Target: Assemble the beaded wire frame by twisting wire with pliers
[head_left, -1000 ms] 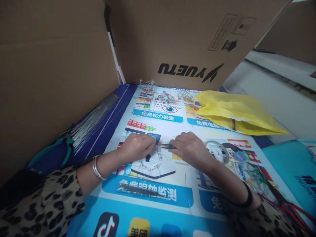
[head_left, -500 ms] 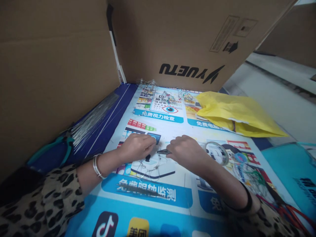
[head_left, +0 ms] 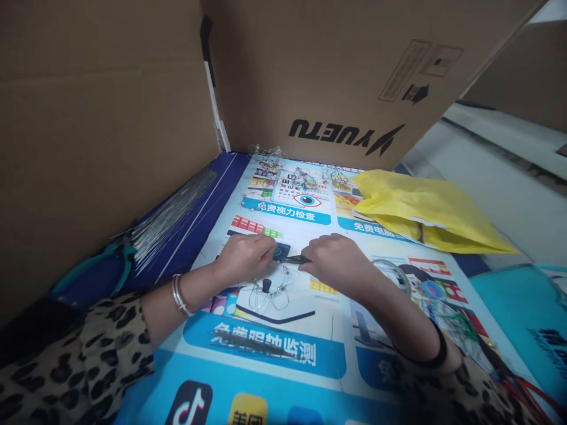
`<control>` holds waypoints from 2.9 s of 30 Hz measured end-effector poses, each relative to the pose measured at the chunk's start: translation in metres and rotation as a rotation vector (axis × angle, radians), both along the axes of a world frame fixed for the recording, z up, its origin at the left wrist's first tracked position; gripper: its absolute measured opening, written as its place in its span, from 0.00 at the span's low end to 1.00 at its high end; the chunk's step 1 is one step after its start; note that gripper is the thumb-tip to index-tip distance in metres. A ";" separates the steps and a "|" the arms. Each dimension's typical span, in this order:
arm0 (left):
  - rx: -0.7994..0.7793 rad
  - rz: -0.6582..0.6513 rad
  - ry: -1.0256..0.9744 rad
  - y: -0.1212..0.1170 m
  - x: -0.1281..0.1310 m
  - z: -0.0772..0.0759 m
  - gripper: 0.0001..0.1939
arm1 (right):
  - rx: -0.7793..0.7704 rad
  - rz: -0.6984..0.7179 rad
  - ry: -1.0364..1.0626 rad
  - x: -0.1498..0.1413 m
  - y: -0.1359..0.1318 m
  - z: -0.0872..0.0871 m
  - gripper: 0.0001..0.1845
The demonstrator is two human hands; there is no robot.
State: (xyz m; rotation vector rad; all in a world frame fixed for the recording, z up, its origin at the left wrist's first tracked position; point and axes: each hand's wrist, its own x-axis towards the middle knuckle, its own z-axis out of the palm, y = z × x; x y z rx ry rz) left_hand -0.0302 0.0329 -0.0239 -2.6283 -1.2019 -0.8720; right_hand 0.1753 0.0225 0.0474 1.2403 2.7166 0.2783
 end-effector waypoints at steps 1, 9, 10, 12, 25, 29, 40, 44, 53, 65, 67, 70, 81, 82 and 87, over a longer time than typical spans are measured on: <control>0.000 0.000 0.005 0.001 0.000 0.000 0.08 | -0.002 -0.005 -0.009 0.001 0.000 0.002 0.11; 0.009 0.009 0.041 0.001 0.001 -0.002 0.08 | 0.012 0.044 -0.023 -0.004 -0.002 -0.007 0.10; 0.004 0.009 0.043 0.001 0.001 -0.002 0.07 | 0.014 0.046 -0.020 -0.004 -0.001 -0.009 0.10; -0.005 0.012 0.044 0.001 0.001 -0.002 0.07 | 0.012 0.048 -0.016 -0.005 0.000 -0.010 0.10; 0.010 0.004 0.018 -0.001 0.001 -0.002 0.07 | -0.038 -0.009 -0.022 -0.007 0.004 -0.005 0.12; 0.025 -0.003 0.013 -0.001 0.001 -0.002 0.08 | -0.126 -0.028 -0.037 0.003 0.001 0.001 0.11; 0.036 -0.042 -0.001 0.000 0.000 -0.003 0.09 | -0.099 0.052 0.007 0.005 -0.002 -0.012 0.10; 0.003 -0.091 -0.008 0.001 -0.003 -0.002 0.09 | -0.069 0.080 0.010 0.004 -0.004 -0.014 0.09; -0.052 -0.278 0.047 0.004 -0.008 0.007 0.11 | -0.047 0.098 0.009 0.006 -0.003 -0.011 0.09; -0.032 -0.382 0.097 0.006 -0.017 0.015 0.10 | -0.032 0.087 -0.009 0.009 0.000 -0.011 0.09; -0.031 -0.388 0.098 0.007 -0.019 0.014 0.10 | -0.023 0.081 -0.018 0.009 0.000 -0.010 0.09; -0.046 -0.388 0.116 0.009 -0.021 0.012 0.09 | 0.006 0.089 -0.025 0.010 0.001 -0.010 0.09; -0.084 -0.437 0.167 0.012 -0.025 0.019 0.08 | 0.046 0.159 -0.026 0.006 0.001 -0.010 0.06; -0.083 -0.443 0.162 0.013 -0.025 0.018 0.09 | 0.045 0.159 -0.027 0.007 0.001 -0.010 0.06; -0.065 -0.454 0.156 0.015 -0.026 0.018 0.10 | 0.048 0.160 -0.026 0.007 0.001 -0.013 0.05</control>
